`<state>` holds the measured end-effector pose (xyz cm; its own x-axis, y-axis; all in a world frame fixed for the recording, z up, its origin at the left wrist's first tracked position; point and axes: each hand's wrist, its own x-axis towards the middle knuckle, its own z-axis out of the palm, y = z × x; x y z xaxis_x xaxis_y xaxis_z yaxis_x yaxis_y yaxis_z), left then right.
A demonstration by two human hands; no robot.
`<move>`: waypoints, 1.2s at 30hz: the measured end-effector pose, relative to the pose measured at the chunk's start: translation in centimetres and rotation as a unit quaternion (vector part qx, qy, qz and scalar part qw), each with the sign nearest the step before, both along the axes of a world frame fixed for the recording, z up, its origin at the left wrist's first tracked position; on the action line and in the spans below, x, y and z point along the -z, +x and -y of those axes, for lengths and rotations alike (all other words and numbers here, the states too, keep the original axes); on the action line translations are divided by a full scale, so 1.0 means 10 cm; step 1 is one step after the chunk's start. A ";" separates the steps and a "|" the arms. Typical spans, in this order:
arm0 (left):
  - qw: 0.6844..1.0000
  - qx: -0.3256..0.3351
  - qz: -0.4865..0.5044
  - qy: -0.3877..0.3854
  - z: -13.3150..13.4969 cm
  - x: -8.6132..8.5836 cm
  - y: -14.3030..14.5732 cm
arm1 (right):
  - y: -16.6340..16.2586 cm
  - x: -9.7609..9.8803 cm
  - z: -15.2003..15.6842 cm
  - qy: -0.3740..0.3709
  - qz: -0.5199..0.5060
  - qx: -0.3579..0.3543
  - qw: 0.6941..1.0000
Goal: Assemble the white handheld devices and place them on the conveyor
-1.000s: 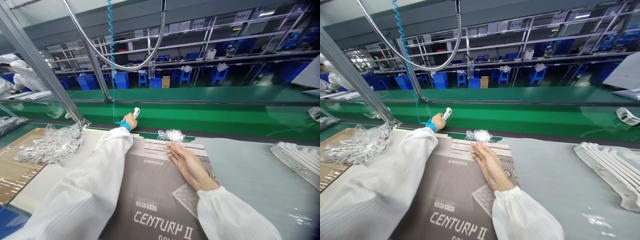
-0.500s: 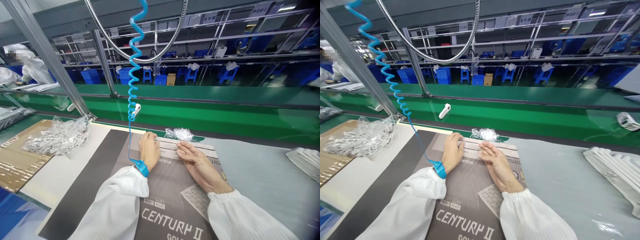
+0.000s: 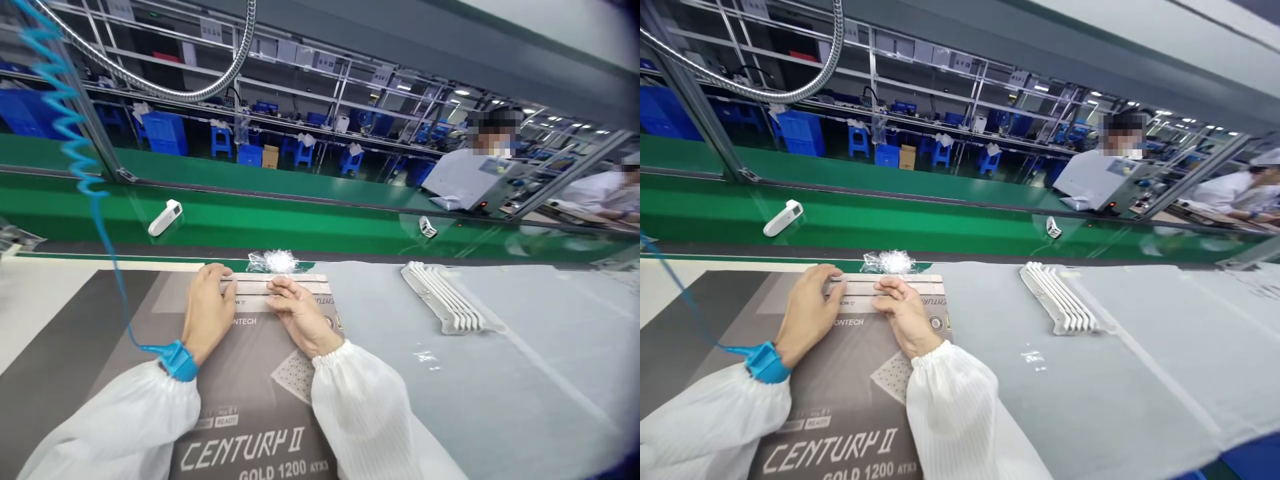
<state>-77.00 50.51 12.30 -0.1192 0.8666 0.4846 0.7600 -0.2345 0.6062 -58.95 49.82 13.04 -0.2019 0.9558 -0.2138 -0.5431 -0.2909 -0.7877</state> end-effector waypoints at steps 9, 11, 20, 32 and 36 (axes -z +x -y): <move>0.999 -0.014 -0.002 -0.030 0.00 0.00 0.02 | 0.00 -0.01 0.00 0.014 0.000 -0.015 1.000; 1.000 -0.014 -0.002 -0.025 -0.01 0.01 0.02 | 0.00 0.01 0.00 0.013 0.008 -0.005 1.000; 0.999 -0.014 0.004 -0.033 0.01 0.00 0.04 | 0.02 -0.01 0.00 0.000 0.003 -0.005 1.000; 0.999 -0.014 0.010 -0.037 0.02 -0.02 0.05 | 0.01 -0.05 0.02 -0.013 -0.002 -0.005 1.000; 0.999 -0.015 0.009 -0.035 0.02 -0.02 0.05 | 0.01 -0.05 0.02 -0.016 -0.004 -0.005 1.000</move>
